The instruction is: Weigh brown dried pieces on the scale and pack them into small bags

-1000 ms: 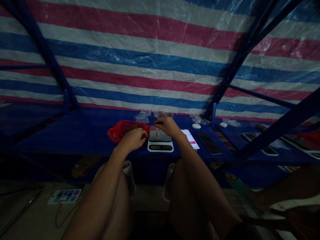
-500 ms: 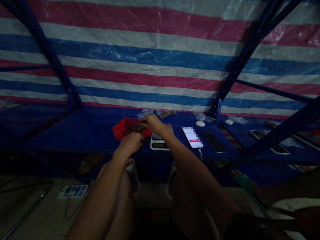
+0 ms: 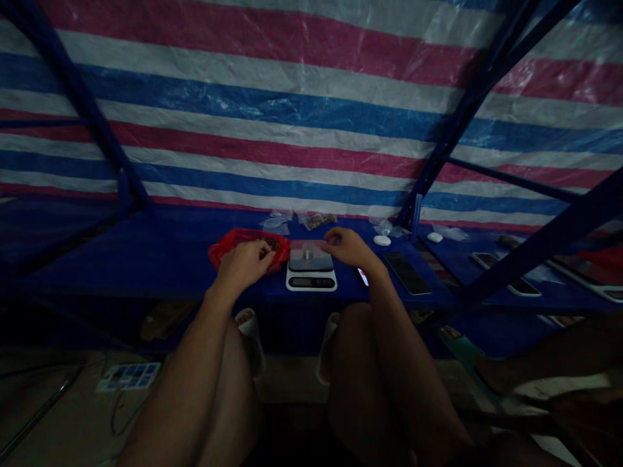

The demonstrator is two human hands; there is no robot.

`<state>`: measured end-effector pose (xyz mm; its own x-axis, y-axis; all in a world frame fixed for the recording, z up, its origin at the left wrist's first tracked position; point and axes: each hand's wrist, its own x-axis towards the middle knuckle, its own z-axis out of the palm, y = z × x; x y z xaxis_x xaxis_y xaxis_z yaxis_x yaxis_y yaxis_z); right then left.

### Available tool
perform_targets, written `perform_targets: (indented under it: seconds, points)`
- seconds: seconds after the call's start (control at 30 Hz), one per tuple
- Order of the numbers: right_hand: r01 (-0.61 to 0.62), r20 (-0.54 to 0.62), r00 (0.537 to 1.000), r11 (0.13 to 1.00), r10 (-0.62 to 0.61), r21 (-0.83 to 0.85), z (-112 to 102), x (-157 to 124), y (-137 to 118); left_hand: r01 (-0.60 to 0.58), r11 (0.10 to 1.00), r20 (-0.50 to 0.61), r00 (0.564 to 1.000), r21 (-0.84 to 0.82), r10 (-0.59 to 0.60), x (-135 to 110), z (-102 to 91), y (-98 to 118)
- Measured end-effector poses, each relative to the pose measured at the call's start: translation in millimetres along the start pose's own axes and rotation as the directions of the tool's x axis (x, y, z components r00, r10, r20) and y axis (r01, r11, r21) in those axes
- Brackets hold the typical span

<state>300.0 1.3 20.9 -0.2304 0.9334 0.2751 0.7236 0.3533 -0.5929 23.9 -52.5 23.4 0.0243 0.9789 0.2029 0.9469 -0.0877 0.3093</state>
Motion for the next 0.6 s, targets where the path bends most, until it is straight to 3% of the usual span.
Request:
perform_targets:
  seconds: [0.07,0.17,0.33,0.4,0.5,0.6]
  points:
    - [-0.067,0.031,0.997,0.998,0.067,-0.016,1.4,-11.3,12.9,0.057,0.998,-0.069,0.996,0.005,-0.056,9.2,-0.5,-3.6]
    - [0.003,0.064,0.998,1.0,-0.003,-0.003,17.2,-10.1,16.2,0.126,0.992,-0.06,0.991,0.031,-0.124,22.7,4.2,-8.6]
    - [0.054,0.043,0.998,0.998,-0.052,-0.036,41.7,18.0,-1.8,0.147,0.989,-0.041,0.988,-0.019,-0.148,30.6,11.1,-12.9]
    - [0.13,0.028,0.991,0.99,-0.128,-0.046,46.9,27.8,-13.3,0.155,0.987,-0.066,0.985,-0.041,-0.157,30.2,10.6,-14.8]
    - [0.374,0.009,0.927,0.921,-0.376,-0.107,56.7,40.2,-36.6,0.192,0.98,-0.096,0.976,-0.045,-0.195,29.1,8.9,-18.2]
    - [0.564,0.126,0.825,0.791,-0.55,-0.237,71.7,51.8,-61.2,0.198,0.98,-0.106,0.974,-0.011,-0.198,27.8,9.0,-21.1]
